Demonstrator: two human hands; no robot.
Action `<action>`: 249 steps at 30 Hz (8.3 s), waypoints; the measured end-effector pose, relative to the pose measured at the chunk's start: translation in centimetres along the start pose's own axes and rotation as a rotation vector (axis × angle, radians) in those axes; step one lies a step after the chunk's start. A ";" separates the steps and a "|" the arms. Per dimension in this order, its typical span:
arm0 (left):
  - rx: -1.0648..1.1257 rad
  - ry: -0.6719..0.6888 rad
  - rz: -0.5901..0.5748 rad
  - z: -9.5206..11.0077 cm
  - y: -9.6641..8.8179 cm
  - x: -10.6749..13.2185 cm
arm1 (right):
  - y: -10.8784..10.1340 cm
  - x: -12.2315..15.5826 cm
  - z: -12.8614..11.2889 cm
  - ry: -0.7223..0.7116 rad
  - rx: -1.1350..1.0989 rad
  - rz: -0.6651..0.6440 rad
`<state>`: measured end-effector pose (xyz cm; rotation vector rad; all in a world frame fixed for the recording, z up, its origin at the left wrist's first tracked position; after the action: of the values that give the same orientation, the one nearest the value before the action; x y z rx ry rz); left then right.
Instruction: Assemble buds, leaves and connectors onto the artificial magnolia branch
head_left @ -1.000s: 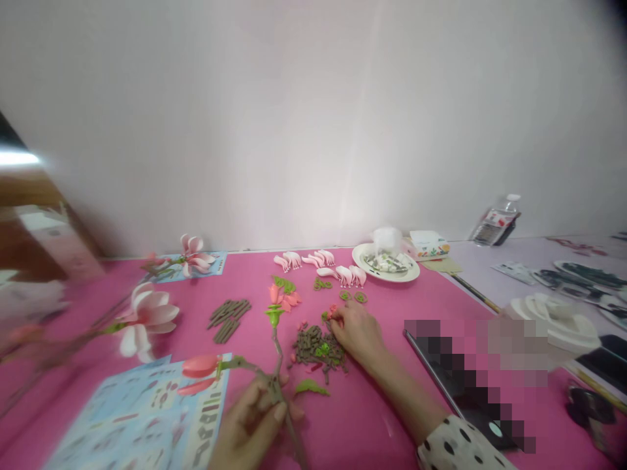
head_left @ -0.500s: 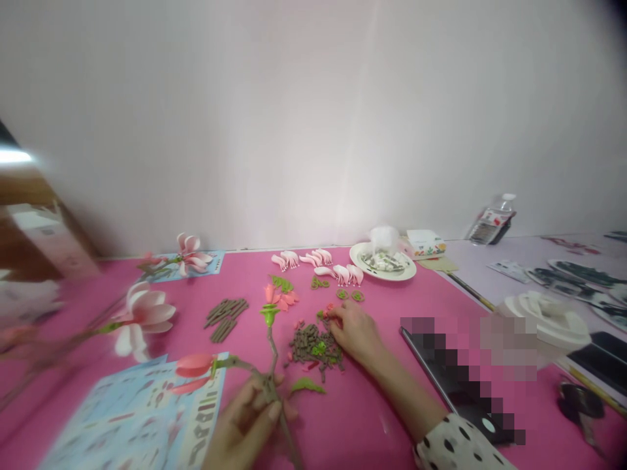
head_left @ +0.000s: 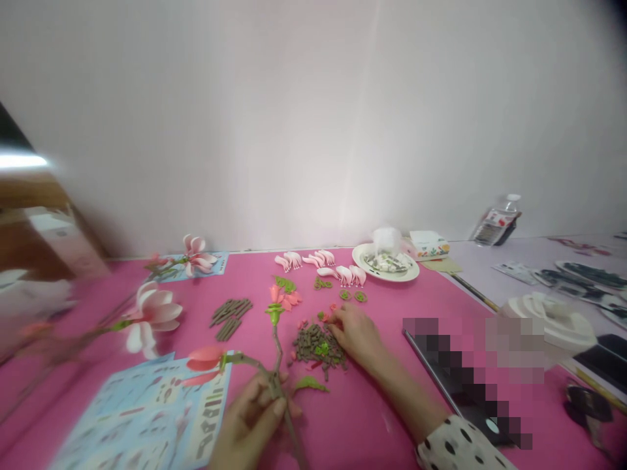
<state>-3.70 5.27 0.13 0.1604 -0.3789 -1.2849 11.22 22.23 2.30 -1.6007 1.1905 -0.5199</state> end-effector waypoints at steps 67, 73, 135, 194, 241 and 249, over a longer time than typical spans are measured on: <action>0.180 0.032 -0.289 -1.4 0.1 -0.7 | -3.4 5.4 -11.2 -0.455 -0.752 0.037; 0.212 -0.045 -0.247 -1.3 0.1 -0.3 | -3.7 6.1 -11.9 -0.548 -0.738 0.080; 0.410 -0.192 -0.338 -1.2 1.8 0.6 | -5.3 8.1 -14.2 -0.776 -0.476 0.136; 0.656 -0.317 -0.159 -3.2 -0.4 0.0 | -1.8 4.5 -9.5 0.104 -1.177 -0.390; 0.312 0.010 -0.422 -1.5 1.3 -0.4 | -3.7 6.1 -11.4 -0.211 -0.814 -0.160; 0.204 -0.058 -0.311 -1.2 1.0 -0.4 | -3.2 6.1 -11.5 -0.110 -0.856 -0.286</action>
<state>-2.45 5.82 -0.72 0.3664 -0.5514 -1.5581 5.97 11.35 8.15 -2.5133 1.1705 -0.0711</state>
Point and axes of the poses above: each hand's wrist, its own x-axis away from the middle knuckle, its own y-axis out of the palm, z = x × y, the point moved 7 cm from there along -x, towards the middle knuckle, and after that the axes turned 2 degrees about -x, right-handed, at the moved point
